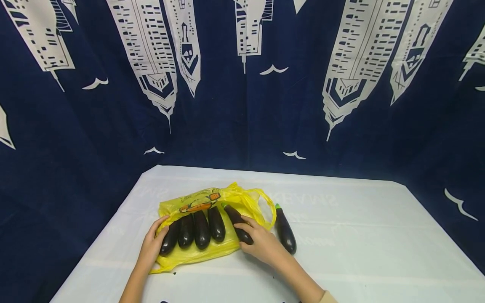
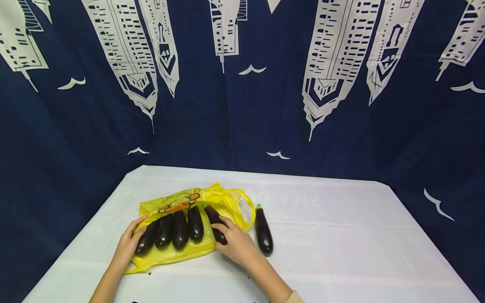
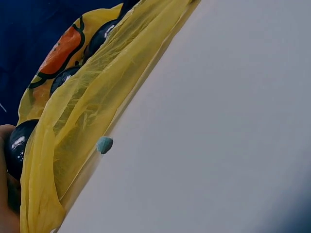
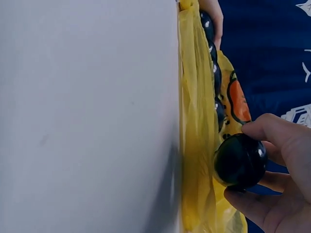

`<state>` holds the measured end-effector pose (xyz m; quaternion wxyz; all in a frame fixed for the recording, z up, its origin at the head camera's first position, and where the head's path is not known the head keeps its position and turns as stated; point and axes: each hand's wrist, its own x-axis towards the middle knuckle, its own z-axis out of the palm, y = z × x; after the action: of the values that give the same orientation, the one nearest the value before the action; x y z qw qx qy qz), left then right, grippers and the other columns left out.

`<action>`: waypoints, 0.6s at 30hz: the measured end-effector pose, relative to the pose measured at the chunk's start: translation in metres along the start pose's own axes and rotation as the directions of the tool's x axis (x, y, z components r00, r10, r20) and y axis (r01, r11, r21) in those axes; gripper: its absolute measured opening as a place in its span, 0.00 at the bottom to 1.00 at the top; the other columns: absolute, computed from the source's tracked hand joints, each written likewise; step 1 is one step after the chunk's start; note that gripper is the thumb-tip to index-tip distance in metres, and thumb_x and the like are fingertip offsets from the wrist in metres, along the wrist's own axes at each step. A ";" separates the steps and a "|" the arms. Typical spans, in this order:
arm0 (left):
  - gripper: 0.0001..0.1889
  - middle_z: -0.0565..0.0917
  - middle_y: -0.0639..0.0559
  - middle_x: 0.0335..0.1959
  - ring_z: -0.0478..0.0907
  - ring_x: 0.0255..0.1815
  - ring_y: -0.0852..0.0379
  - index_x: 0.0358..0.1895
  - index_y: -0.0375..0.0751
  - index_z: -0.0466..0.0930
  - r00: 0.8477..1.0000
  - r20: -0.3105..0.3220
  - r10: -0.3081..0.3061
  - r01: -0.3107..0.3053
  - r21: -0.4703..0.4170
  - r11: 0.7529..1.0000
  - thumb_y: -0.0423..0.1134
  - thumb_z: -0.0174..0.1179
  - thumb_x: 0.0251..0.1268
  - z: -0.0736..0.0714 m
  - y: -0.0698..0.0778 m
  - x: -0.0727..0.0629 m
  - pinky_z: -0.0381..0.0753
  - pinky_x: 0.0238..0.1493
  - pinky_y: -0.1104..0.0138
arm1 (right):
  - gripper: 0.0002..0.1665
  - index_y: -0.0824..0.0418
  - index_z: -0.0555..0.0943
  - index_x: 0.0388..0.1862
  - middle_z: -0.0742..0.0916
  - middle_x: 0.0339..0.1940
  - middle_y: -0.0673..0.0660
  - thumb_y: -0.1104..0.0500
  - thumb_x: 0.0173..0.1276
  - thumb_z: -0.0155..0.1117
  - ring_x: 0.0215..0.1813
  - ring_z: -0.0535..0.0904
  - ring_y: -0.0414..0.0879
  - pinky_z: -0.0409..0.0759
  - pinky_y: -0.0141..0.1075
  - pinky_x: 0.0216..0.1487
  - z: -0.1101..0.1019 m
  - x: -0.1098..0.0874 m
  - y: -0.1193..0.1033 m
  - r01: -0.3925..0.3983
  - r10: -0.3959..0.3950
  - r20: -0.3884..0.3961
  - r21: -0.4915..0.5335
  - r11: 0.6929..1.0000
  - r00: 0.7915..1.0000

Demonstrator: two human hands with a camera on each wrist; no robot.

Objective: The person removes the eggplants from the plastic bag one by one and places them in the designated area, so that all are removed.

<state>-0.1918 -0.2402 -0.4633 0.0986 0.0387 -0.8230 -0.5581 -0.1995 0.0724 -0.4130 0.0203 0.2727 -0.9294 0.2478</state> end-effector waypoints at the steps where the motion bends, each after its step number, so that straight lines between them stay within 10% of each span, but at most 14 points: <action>1: 0.23 0.59 0.41 0.69 0.47 0.72 0.40 0.64 0.44 0.62 1.000 -0.001 0.000 0.000 -0.001 1.000 0.49 0.45 0.69 0.000 0.000 0.000 0.47 0.68 0.42 | 0.28 0.52 0.72 0.59 0.69 0.67 0.57 0.54 0.58 0.62 0.57 0.75 0.57 0.80 0.46 0.43 -0.002 -0.001 0.000 -0.004 0.004 0.002 0.000 1.000 1.000; 12: 0.23 0.59 0.41 0.69 0.47 0.72 0.40 0.64 0.44 0.61 1.000 -0.001 -0.006 0.006 0.004 1.000 0.48 0.45 0.69 0.000 0.001 0.001 0.47 0.68 0.42 | 0.27 0.49 0.72 0.60 0.68 0.68 0.54 0.52 0.59 0.61 0.60 0.73 0.57 0.76 0.58 0.44 -0.019 -0.016 -0.008 -0.007 0.007 -0.014 -0.021 1.000 1.000; 18: 0.23 0.58 0.41 0.69 0.47 0.72 0.40 0.64 0.44 0.61 1.000 0.000 -0.016 0.016 -0.003 1.000 0.47 0.45 0.69 0.000 0.001 0.001 0.46 0.68 0.42 | 0.27 0.48 0.73 0.59 0.69 0.68 0.53 0.53 0.58 0.61 0.58 0.75 0.55 0.77 0.43 0.29 -0.024 -0.024 -0.009 -0.008 0.007 -0.022 -0.051 0.999 1.000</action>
<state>-0.1924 -0.2398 -0.4629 0.0941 0.0450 -0.8219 -0.5601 -0.1765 0.0890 -0.3923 0.0363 0.2658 -0.9363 0.2269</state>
